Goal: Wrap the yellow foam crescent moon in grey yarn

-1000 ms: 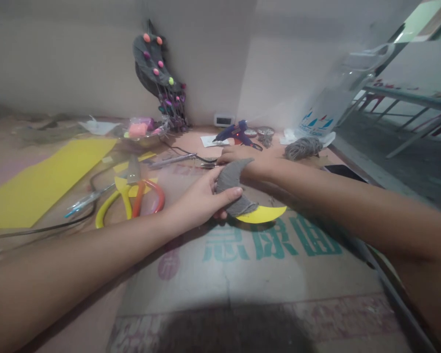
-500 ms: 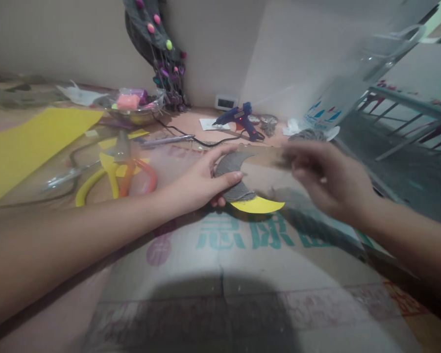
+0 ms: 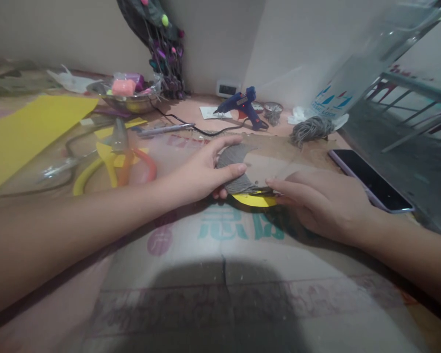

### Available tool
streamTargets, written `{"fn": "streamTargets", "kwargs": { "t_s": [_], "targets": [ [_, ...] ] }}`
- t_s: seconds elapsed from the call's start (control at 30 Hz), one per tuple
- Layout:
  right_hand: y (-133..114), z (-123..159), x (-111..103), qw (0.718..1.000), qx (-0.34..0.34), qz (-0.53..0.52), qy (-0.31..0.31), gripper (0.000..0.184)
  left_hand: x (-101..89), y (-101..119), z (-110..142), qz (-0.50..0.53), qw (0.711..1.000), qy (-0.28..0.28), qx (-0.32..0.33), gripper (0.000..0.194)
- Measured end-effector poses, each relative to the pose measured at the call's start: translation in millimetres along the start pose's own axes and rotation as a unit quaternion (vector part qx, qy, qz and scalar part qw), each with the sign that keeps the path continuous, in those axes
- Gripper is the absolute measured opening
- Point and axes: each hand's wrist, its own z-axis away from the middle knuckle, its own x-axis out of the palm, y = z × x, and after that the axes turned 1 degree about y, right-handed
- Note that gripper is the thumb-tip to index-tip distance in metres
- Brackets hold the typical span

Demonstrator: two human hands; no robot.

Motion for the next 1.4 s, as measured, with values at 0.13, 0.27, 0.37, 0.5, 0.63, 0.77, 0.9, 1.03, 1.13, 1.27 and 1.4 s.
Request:
{"fn": "streamTargets", "kwargs": {
  "t_s": [0.13,0.27,0.37,0.5,0.63,0.77,0.9,1.03,1.13,1.27,1.4],
  "targets": [
    [-2,-2,2,0.996,-0.065,0.056,0.012,0.034,0.7,3,1,-0.02,1.0,-0.009,-0.007,0.066],
    [-2,-3,1,0.996,-0.061,0.058,-0.032,0.038,0.8,3,1,-0.027,1.0,-0.011,-0.01,0.069],
    [-3,-4,0,0.996,-0.053,0.057,-0.048,0.039,1.1,3,0,-0.032,0.999,-0.009,-0.016,0.067],
    [-5,-6,-1,0.997,-0.036,0.035,-0.059,0.036,1.7,5,1,-0.03,0.999,0.009,-0.02,0.064],
    [-7,-9,-1,0.996,-0.034,0.044,-0.071,0.038,1.5,4,0,-0.018,1.0,0.017,-0.019,0.059],
    [-8,-10,-1,0.993,-0.076,0.077,-0.051,0.039,0.9,1,-1,-0.024,1.0,0.014,-0.01,0.058],
    [-9,-11,1,0.991,-0.103,0.081,-0.027,0.037,1.6,2,-1,-0.037,0.999,0.012,-0.008,0.06],
    [-11,-8,2,0.993,-0.094,0.061,-0.035,0.035,2.8,5,0,-0.047,0.999,0.013,-0.014,0.061],
    [-12,-6,1,0.993,-0.104,0.013,-0.045,0.031,2.7,6,0,-0.042,0.999,0.013,-0.021,0.06],
    [-12,-7,-1,0.999,-0.035,-0.009,0.015,0.029,1.6,4,0,-0.019,1.0,0.005,-0.019,0.062],
    [-12,-7,-1,0.999,0.031,-0.012,0.021,0.029,0.4,1,0,-0.018,1.0,-0.003,-0.001,0.063]
  ]
}}
